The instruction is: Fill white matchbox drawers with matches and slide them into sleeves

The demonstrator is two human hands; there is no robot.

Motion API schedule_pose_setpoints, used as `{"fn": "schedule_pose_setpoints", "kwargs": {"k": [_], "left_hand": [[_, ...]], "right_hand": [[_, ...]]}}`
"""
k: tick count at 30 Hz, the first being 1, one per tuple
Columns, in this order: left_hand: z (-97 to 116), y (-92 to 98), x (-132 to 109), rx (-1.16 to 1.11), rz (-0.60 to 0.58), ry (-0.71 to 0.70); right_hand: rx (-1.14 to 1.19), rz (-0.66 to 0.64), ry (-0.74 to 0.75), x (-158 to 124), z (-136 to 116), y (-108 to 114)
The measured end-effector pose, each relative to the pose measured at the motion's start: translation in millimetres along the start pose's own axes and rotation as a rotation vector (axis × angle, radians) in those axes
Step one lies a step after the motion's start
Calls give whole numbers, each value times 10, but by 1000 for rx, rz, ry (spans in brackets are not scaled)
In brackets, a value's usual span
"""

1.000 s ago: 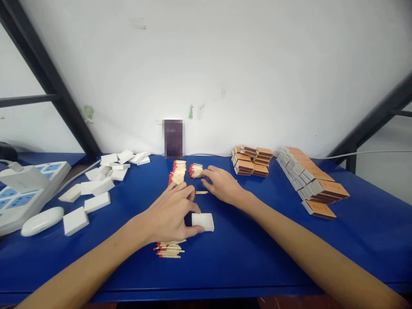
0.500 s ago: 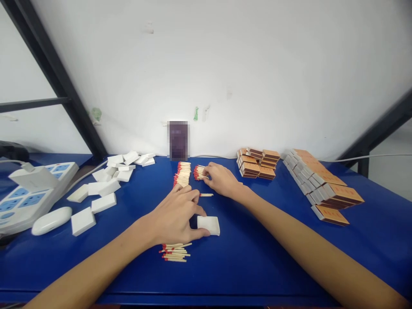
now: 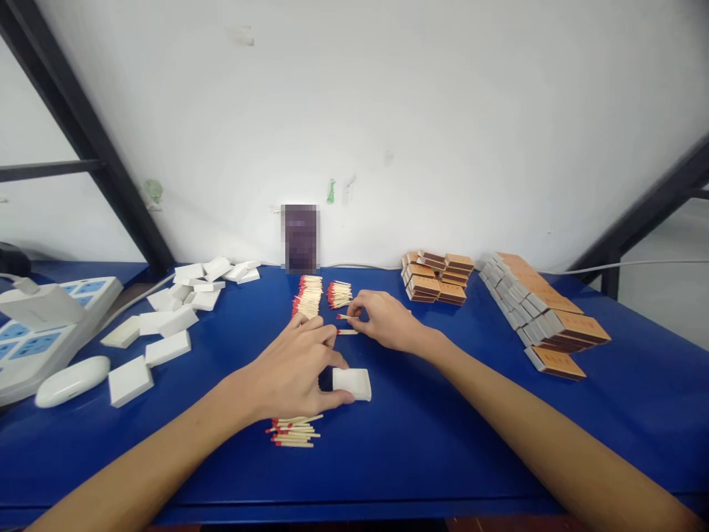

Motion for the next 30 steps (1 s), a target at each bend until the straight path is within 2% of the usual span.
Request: {"fn": "schedule_pose_setpoints", "kwargs": {"k": [5,18,30], "left_hand": [[-3,1,1,-10,-22,18],[-4,0,13,8,-38,20],[2,2,18,11,-39,15]], "right_hand": [[21,-40,25,-45,-15,-29],[-27,64,104,-109,-64,-62],[-30,30,165,-131,-91,-40]]}}
Point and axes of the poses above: each hand's wrist, its own x-axis towards the middle knuckle, its own y-axis out of the back of the hand, z = x × y, the point moved 6 cm from there along x, towards the middle knuckle, and after that the axes turned 11 degrees about -x, right-handed, at the moved point
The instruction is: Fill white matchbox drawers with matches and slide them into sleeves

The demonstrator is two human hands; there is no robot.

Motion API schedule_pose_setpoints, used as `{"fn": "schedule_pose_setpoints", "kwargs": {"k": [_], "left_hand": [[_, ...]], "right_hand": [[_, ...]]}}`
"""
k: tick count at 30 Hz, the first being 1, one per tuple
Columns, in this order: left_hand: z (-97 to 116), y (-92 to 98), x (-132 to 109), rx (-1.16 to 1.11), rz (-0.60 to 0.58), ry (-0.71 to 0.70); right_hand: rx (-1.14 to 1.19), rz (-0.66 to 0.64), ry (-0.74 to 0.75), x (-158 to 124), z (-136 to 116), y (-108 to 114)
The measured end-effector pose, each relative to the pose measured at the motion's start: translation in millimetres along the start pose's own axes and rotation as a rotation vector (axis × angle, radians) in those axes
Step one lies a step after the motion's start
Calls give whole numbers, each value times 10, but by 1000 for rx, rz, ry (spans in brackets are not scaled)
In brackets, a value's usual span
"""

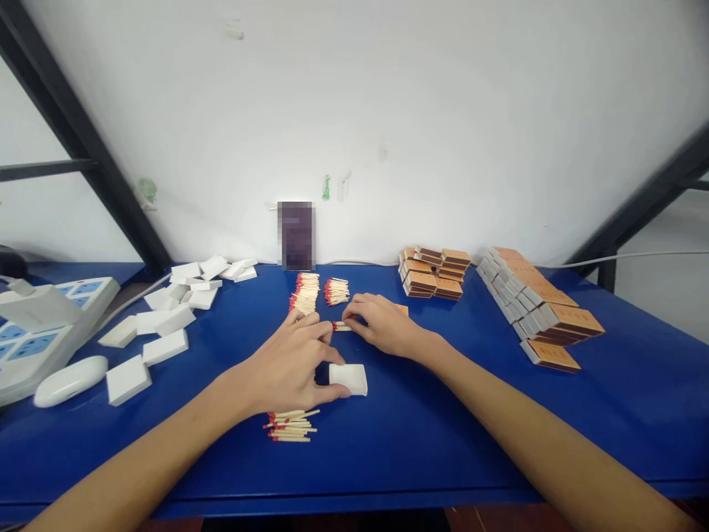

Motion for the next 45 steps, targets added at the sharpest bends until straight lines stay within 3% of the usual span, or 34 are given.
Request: {"fn": "schedule_pose_setpoints", "kwargs": {"k": [37,45], "left_hand": [[-18,8,-1,-17,12,4],[-8,23,3,0,17,1]], "right_hand": [[-25,-13,27,-39,-104,70],[-202,37,-112,37,8,20]]}}
Point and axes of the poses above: each hand's wrist, its own x-axis towards the middle knuckle, its own y-axis out of the back of the hand, z = x × y, the point moved 6 cm from there along x, towards the middle knuckle, and after that the axes turned 11 degrees about -x, right-handed, at the moved point
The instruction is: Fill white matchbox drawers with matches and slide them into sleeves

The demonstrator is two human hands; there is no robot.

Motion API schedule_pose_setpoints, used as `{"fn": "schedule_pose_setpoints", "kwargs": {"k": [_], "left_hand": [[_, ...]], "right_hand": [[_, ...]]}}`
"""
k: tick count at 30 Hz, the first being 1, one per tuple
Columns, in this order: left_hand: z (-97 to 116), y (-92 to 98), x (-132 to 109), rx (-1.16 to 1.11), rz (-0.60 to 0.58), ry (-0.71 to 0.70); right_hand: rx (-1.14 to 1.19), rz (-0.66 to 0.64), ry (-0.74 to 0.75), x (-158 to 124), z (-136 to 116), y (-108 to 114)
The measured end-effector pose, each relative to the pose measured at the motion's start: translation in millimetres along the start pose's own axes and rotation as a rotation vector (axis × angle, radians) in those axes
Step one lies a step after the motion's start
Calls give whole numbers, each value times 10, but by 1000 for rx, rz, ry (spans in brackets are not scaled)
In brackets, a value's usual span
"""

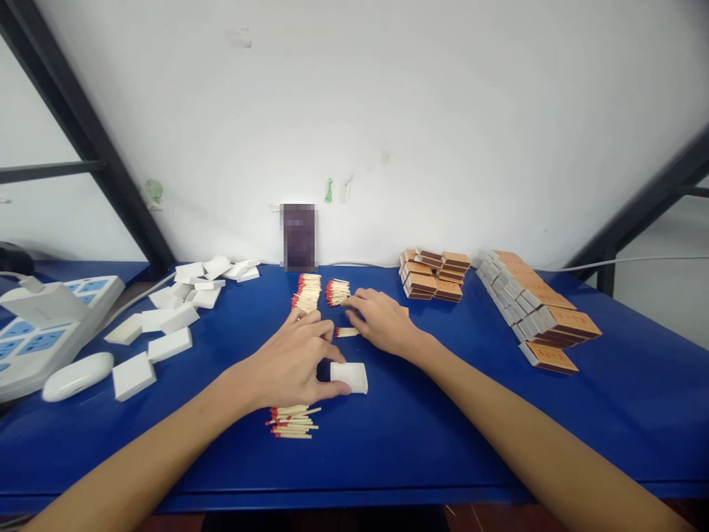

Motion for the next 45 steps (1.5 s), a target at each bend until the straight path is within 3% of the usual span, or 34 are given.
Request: {"fn": "schedule_pose_setpoints", "kwargs": {"k": [8,45], "left_hand": [[7,1,-8,-11,13,-10],[-2,-11,-9,-2,-20,6]], "right_hand": [[-125,-37,-25,135,25,-117],[53,3,66,-19,0,-36]]}}
Point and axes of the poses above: each hand's wrist, its own x-axis towards the middle knuckle, its own y-axis out of the back of the hand, z = x × y, the point moved 6 cm from there along x, towards the middle knuckle, and after that the axes turned 11 degrees about -x, right-handed, at the moved point
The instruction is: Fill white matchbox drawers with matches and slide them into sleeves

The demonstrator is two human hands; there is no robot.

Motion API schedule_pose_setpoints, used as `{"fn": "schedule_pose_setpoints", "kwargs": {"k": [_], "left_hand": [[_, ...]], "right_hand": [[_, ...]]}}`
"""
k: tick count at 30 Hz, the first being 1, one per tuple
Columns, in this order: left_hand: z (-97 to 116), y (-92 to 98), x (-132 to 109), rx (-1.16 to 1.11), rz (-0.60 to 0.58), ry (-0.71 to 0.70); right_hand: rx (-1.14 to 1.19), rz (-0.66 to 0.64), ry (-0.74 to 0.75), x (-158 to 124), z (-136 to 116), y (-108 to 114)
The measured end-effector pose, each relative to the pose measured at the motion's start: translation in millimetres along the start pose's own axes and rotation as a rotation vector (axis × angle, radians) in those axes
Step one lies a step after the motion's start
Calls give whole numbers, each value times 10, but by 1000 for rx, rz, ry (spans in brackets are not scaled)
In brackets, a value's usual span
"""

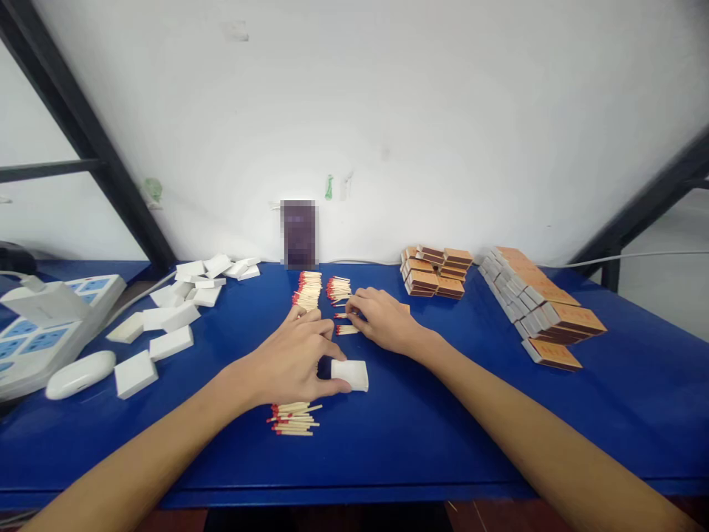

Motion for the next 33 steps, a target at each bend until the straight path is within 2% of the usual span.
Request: {"fn": "schedule_pose_setpoints", "kwargs": {"k": [33], "left_hand": [[-5,8,3,-5,12,-19]], "right_hand": [[-10,0,3,-17,31,0]]}}
Point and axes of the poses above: each hand's wrist, its own x-axis towards the middle knuckle, its own y-axis out of the back of the hand, z = x × y, the point moved 6 cm from there along x, towards the middle knuckle, and after that the axes turned 11 degrees about -x, right-handed, at the moved point
